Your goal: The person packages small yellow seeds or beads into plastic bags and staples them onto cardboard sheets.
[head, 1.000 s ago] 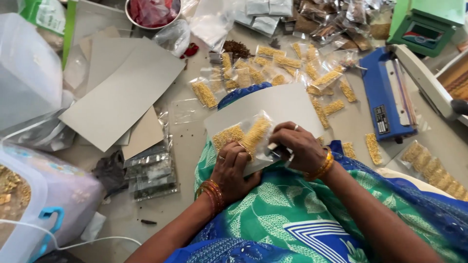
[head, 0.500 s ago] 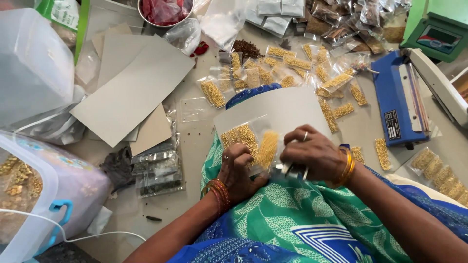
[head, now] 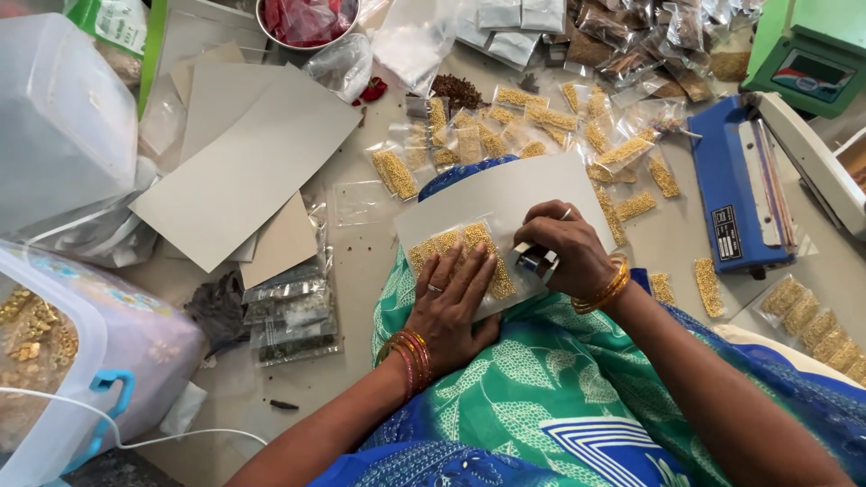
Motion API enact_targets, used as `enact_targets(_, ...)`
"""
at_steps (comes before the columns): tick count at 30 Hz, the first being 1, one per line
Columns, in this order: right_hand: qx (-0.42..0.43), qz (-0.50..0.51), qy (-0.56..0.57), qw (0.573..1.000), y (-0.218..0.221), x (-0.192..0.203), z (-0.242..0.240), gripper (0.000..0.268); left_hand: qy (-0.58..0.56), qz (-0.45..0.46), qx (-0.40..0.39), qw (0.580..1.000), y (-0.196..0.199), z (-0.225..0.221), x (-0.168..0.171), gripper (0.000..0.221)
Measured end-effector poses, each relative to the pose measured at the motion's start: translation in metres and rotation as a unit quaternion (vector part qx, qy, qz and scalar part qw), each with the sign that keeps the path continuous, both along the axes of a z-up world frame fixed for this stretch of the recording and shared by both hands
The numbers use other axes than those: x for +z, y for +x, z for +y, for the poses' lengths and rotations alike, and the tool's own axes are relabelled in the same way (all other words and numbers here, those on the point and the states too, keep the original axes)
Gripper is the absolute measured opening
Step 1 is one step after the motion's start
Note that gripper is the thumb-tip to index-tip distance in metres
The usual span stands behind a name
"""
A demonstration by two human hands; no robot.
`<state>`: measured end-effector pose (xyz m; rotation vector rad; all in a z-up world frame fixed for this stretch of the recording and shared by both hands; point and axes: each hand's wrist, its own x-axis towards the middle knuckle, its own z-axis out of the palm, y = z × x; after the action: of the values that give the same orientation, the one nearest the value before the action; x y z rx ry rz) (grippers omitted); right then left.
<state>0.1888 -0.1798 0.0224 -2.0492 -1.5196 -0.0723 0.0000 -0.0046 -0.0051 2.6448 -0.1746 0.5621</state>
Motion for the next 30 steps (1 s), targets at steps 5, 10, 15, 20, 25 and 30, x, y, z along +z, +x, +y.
enact_targets(5,0.002,0.013,0.04,0.999,-0.002,-0.002,0.0,0.031,-0.003,0.008,0.011,1.0,0.0,-0.001,-0.003,0.08)
enact_targets(10,-0.25,0.379,0.095,0.886,-0.012,0.016,-0.032,0.045,-0.006,-0.005,0.013,1.0,0.0,-0.001,-0.009,0.079)
enact_targets(15,-0.181,0.677,0.131,0.702,-0.042,0.052,-0.074,0.063,-0.005,-0.021,0.007,1.0,0.002,-0.002,-0.01,0.074)
enact_targets(20,-0.25,0.753,-0.01,0.608,-0.066,-0.003,-0.085,0.057,-0.001,-0.022,0.008,1.0,0.001,-0.004,-0.006,0.073)
enact_targets(25,-0.232,0.791,0.004,0.566,-0.077,-0.016,-0.069,0.047,-0.004,-0.021,0.019,1.0,0.0,-0.003,-0.008,0.074)
enact_targets(30,-0.232,0.807,0.029,0.543,-0.082,-0.015,-0.069,0.044,-0.021,-0.025,0.03,0.999,0.002,-0.004,-0.012,0.076)
